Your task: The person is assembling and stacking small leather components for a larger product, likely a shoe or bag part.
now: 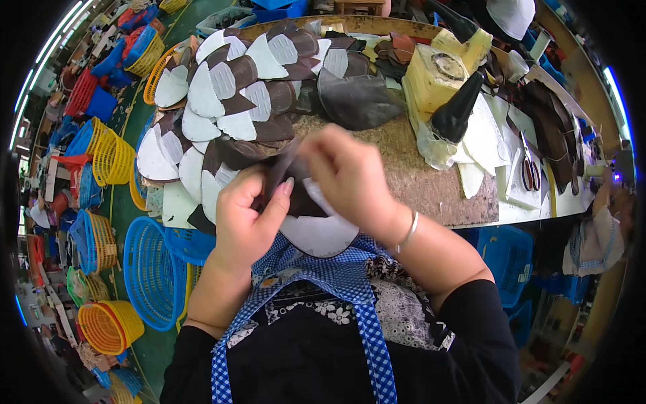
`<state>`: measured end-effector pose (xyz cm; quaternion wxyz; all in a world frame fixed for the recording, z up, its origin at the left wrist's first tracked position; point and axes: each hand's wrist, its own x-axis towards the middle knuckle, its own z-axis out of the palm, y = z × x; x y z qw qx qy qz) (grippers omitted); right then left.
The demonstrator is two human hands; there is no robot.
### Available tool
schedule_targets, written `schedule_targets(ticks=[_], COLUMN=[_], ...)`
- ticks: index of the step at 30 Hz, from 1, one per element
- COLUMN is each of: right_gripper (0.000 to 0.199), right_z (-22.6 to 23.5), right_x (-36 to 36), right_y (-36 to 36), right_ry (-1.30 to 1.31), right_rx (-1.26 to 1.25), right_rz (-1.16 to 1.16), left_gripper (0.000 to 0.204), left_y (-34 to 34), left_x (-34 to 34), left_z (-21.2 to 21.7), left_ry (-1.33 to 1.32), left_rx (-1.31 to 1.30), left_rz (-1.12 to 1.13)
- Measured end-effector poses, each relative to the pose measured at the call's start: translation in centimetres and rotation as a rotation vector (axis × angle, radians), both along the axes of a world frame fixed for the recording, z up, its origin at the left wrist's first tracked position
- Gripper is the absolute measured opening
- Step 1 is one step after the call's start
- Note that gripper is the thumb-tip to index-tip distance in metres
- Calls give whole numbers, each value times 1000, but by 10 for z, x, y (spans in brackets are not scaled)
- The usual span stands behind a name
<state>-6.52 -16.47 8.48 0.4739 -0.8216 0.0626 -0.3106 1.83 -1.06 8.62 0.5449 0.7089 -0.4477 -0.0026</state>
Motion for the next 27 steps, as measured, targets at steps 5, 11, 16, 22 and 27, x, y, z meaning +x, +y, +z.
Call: schedule_targets(ticks=[5, 11, 16, 22, 27], right_gripper=[9, 11, 12, 8, 30], right_z=[-3, -17, -31, -44, -10], right_x=[5, 1, -65, -168, -180], right_y=[20, 0, -62, -87, -59], right_ry=[-160, 148, 184, 1100, 1070], right_rx=[-75, 579, 1001, 602, -524], right_rz=[-140, -87, -130, 233, 12], left_gripper=[21, 16, 21, 18, 9], left_y=[-15, -7, 32, 37, 14], left_x=[-14, 21, 65, 66, 44], left_z=[-1, -31, -11, 8, 38], left_ry=[809, 268, 1325, 1229, 495], left_rx=[-449, -42, -375, -337, 98], left_rz=[-147, 351, -62, -80, -17])
